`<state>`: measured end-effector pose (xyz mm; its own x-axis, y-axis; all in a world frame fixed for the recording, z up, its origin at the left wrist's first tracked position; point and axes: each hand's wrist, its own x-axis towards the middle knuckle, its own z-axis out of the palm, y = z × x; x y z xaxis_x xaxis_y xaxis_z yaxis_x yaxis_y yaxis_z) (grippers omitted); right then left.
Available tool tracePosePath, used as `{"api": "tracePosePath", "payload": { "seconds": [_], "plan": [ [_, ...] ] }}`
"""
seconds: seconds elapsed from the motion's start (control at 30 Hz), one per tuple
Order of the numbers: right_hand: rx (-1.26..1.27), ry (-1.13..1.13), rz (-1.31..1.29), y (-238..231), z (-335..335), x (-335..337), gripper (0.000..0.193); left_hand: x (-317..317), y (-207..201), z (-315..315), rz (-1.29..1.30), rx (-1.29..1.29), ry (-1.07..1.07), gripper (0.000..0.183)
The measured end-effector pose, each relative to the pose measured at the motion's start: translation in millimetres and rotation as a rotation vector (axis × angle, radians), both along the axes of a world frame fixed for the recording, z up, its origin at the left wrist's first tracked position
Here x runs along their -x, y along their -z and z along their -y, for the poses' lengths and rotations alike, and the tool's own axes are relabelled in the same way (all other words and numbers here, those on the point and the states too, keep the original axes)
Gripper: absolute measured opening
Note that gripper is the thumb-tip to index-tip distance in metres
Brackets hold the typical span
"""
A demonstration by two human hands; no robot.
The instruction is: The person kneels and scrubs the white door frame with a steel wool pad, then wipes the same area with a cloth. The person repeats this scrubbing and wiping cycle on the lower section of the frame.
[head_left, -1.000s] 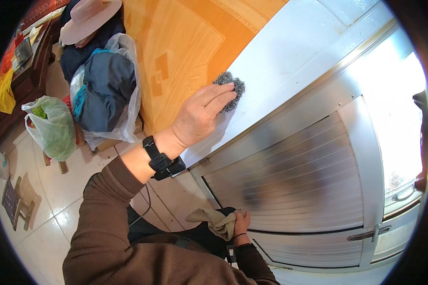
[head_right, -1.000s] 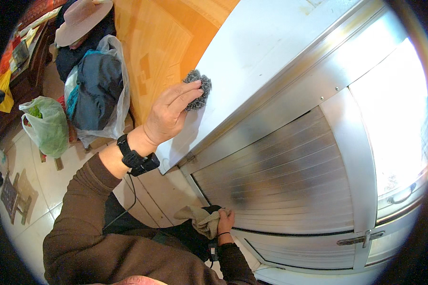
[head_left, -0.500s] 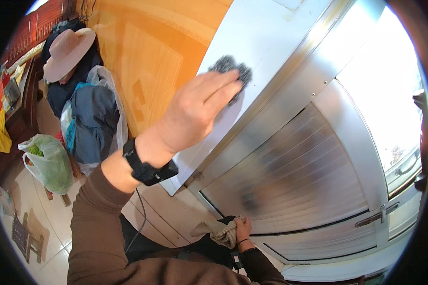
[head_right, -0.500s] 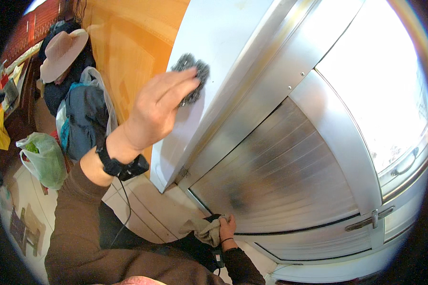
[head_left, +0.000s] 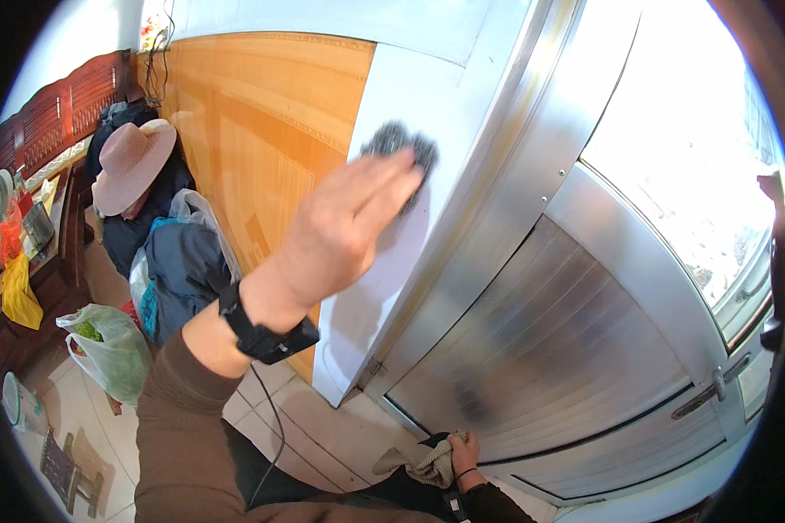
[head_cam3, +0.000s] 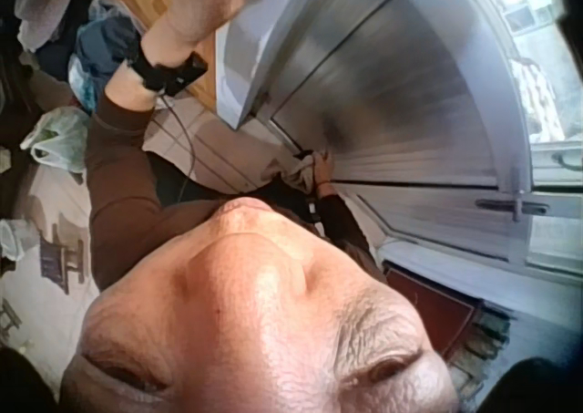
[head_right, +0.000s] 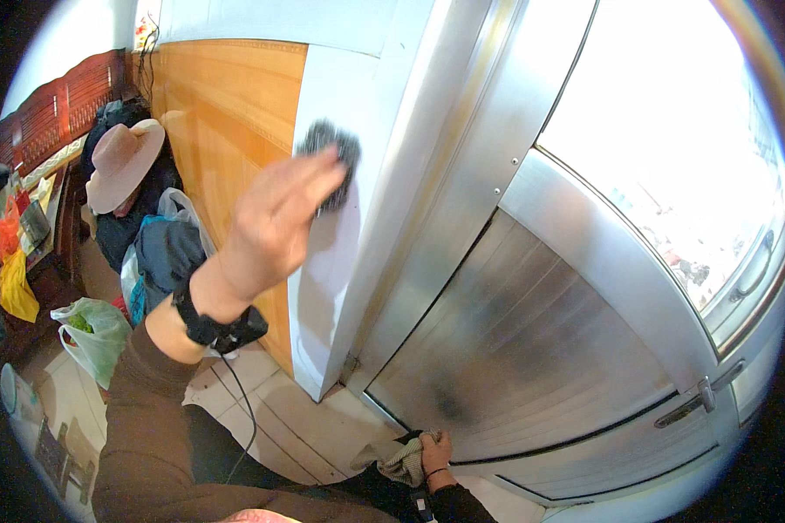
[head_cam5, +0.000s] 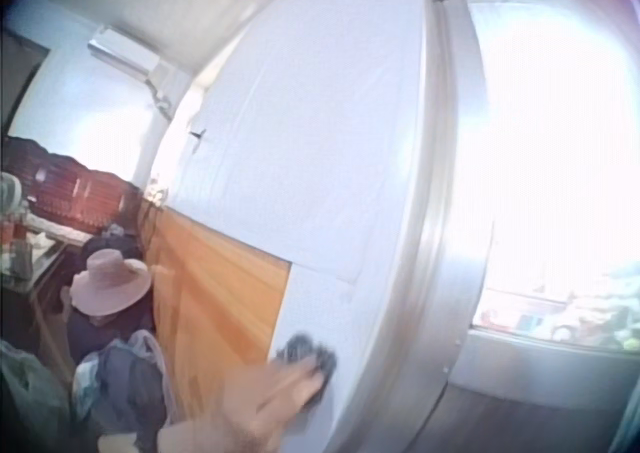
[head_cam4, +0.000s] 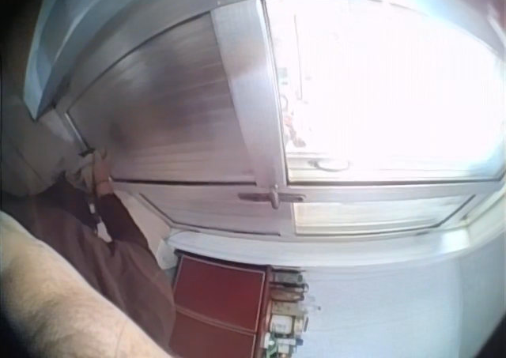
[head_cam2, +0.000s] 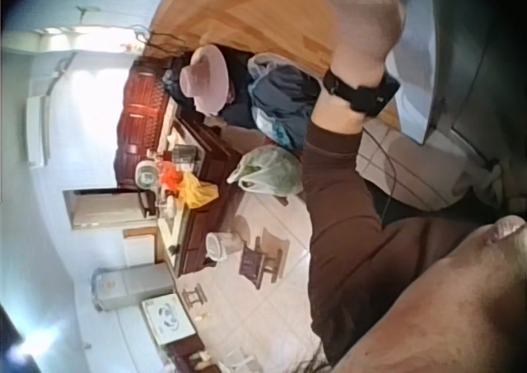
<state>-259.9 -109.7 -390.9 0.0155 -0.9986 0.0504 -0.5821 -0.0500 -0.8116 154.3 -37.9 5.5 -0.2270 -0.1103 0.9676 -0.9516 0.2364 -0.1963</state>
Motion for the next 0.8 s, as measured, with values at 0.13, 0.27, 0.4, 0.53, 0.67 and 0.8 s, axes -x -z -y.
{"api": "tracePosePath", "payload": {
  "seconds": [0.13, 0.27, 0.4, 0.53, 0.67, 0.8],
  "plan": [
    [-0.033, 0.006, 0.060, 6, 2, 1, 0.043, 3, 21, -13, 0.037, -0.112, 0.004, 0.034],
    [-0.002, 0.012, 0.035, 3, 4, -1, 0.037, -7, -9, 7, 0.031, 0.040, 0.042, 0.033],
    [-0.041, -0.012, 0.054, 0, 4, 0, 0.032, -6, -43, 16, 0.031, 0.141, 0.031, 0.030],
    [-0.112, -0.035, 0.077, 9, 9, 4, 0.046, 7, -36, 1, 0.072, 0.137, 0.006, 0.028],
    [0.029, 0.024, 0.071, 12, 7, 0, 0.035, 4, -42, 0, 0.077, 0.089, -0.015, 0.030],
    [-0.026, -0.013, 0.029, -6, 1, 0, 0.036, -4, -63, 15, 0.051, 0.194, 0.012, 0.033]
  ]
}}
